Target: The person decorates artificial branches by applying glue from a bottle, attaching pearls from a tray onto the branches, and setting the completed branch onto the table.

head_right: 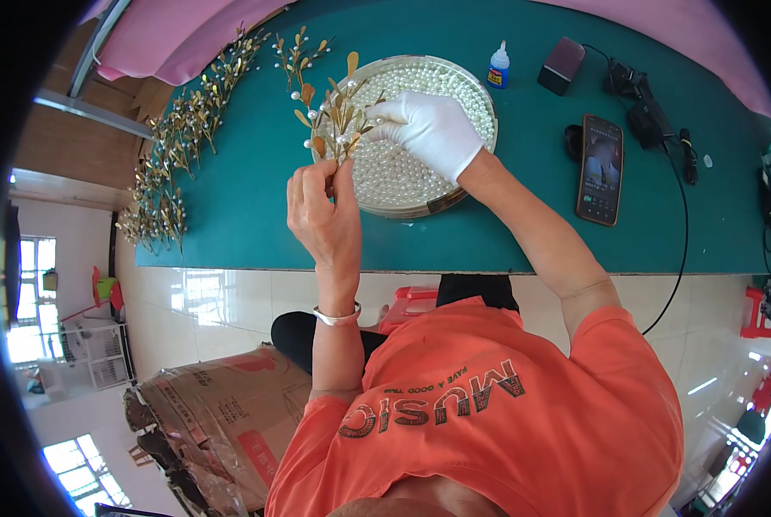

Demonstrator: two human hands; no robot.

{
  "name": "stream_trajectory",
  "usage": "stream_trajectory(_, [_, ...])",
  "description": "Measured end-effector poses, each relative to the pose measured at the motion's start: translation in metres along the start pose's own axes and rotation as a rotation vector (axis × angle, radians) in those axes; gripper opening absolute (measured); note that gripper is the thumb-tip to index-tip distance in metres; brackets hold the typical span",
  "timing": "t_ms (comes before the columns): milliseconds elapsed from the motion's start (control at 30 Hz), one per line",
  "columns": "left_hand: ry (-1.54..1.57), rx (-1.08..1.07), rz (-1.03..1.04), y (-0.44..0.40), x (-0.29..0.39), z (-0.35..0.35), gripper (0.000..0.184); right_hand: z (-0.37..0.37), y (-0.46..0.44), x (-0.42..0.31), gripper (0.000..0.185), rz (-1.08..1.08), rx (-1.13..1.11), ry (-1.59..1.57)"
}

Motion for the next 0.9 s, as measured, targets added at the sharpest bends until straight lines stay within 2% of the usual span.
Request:
stream_trajectory(67, [0.002,-0.011,0.0,0.0,0.0,0.001,0.019,-0.003,0.003,-0.013,0.027,-0.223,0.07,0.287])
stream_trajectory(167, [0.003,-0.018,0.003,0.0,0.001,0.003,0.019,-0.004,0.001,-0.014,0.028,-0.092,0.019,0.311])
stream_trajectory(500, [0.002,-0.077,0.022,0.001,0.005,0.008,0.019,-0.01,0.004,-0.009,0.024,-0.064,0.101,0.308])
stream_trajectory(700, [0.006,-0.092,0.028,0.001,0.007,0.009,0.018,-0.012,0.006,-0.011,0.023,-0.075,0.099,0.326])
stream_trajectory(767, [0.004,-0.105,0.033,0.001,0.007,0.01,0.018,-0.012,0.007,-0.014,0.022,-0.14,0.11,0.432])
stream_trajectory(900, [0.007,-0.105,0.043,0.001,0.009,0.009,0.018,-0.012,0.008,-0.018,0.02,-0.207,0.158,0.432])
Point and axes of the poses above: each hand's wrist, its own y-axis away from the middle knuckle, its own z-axis out of the palm, x = y × z, the point moved 5 cm from there along -y, towards the middle knuckle, and after that the axes turned 6 degrees about -z, right-handed, at the moved point
